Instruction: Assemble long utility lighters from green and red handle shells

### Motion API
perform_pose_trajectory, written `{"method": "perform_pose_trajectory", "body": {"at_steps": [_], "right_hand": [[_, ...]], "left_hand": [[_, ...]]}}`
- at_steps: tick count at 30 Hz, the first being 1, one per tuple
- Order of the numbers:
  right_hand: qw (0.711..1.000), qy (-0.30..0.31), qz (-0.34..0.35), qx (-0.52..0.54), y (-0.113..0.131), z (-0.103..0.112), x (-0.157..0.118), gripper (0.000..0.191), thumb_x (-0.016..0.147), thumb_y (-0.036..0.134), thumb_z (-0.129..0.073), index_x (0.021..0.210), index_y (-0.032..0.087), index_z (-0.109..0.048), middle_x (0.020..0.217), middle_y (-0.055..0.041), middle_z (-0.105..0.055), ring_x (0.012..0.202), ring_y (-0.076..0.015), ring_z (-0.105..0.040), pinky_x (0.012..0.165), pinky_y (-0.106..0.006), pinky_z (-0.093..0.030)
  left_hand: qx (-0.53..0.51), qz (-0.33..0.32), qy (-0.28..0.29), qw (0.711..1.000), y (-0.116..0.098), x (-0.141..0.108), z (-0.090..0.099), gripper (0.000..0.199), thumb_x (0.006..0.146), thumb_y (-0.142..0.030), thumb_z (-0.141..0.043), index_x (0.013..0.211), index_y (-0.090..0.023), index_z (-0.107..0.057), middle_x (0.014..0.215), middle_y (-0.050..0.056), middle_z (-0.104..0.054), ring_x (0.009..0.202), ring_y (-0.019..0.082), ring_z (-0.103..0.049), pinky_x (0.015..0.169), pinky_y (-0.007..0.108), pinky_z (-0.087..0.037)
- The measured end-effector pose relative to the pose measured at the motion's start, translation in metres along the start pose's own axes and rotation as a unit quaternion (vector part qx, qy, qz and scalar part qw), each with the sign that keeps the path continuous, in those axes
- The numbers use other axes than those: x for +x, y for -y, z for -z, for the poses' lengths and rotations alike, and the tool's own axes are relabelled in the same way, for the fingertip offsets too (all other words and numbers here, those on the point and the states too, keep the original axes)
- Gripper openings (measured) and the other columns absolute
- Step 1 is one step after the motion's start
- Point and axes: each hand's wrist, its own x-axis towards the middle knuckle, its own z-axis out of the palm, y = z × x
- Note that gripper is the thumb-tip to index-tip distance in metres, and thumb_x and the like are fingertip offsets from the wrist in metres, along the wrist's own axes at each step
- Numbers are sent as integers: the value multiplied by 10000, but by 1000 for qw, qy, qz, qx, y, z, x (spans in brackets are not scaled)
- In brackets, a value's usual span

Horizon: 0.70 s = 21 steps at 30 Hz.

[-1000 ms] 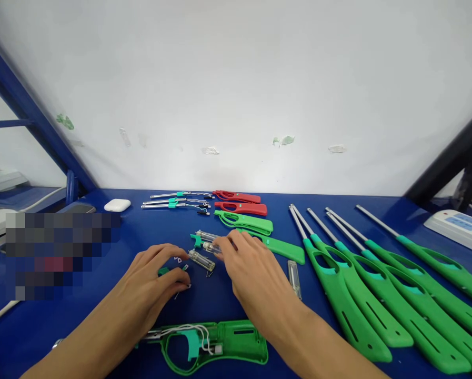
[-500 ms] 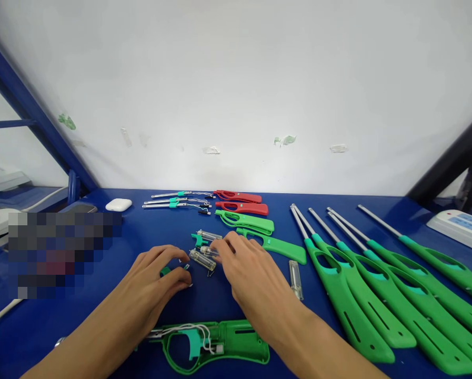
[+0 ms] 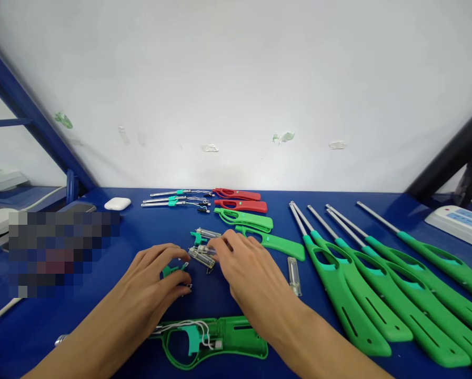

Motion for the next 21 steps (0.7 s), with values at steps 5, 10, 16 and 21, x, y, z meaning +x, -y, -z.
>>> {"method": "perform_pose_trajectory", "body": {"at_steps": [5,10,16,21], "right_hand": [[1000,2,0,12,-2,-3,-3,345,964,-29,-591,1209,209,-636,1073,-53,-747,918,-284,-742,782,-467,-608],[1000,0,4,24,-2,-3,-3,286,1008,18,-585,1206,218,-636,1077,-49,-774,879,-265,-743,792,-455,-599],[998,-34,22,40,3,1,2,208,1097,155,-559,1295,204,-601,1109,-55,-761,933,-250,-737,811,-429,-598],[997,-54,41,41,6,6,4,179,1112,174,-527,1269,221,-598,1077,-48,-721,915,-253,-707,780,-420,-571]], "left_hand": [[2,7,-13,1000,-8,5,-3,198,1030,-59,-562,952,-165,-710,1225,148,-700,1194,375,-636,928,564,-562],[-19,31,-38,999,-17,12,10,262,1049,-70,-476,933,-155,-695,1170,163,-731,1124,394,-694,881,602,-575],[-102,132,-116,979,-6,12,27,154,1081,-174,-543,1055,-233,-683,940,-11,-777,755,171,-742,696,290,-586],[-227,214,-140,940,-4,11,33,143,1038,-215,-642,1023,-303,-754,935,-77,-800,778,122,-749,714,206,-553]]}}
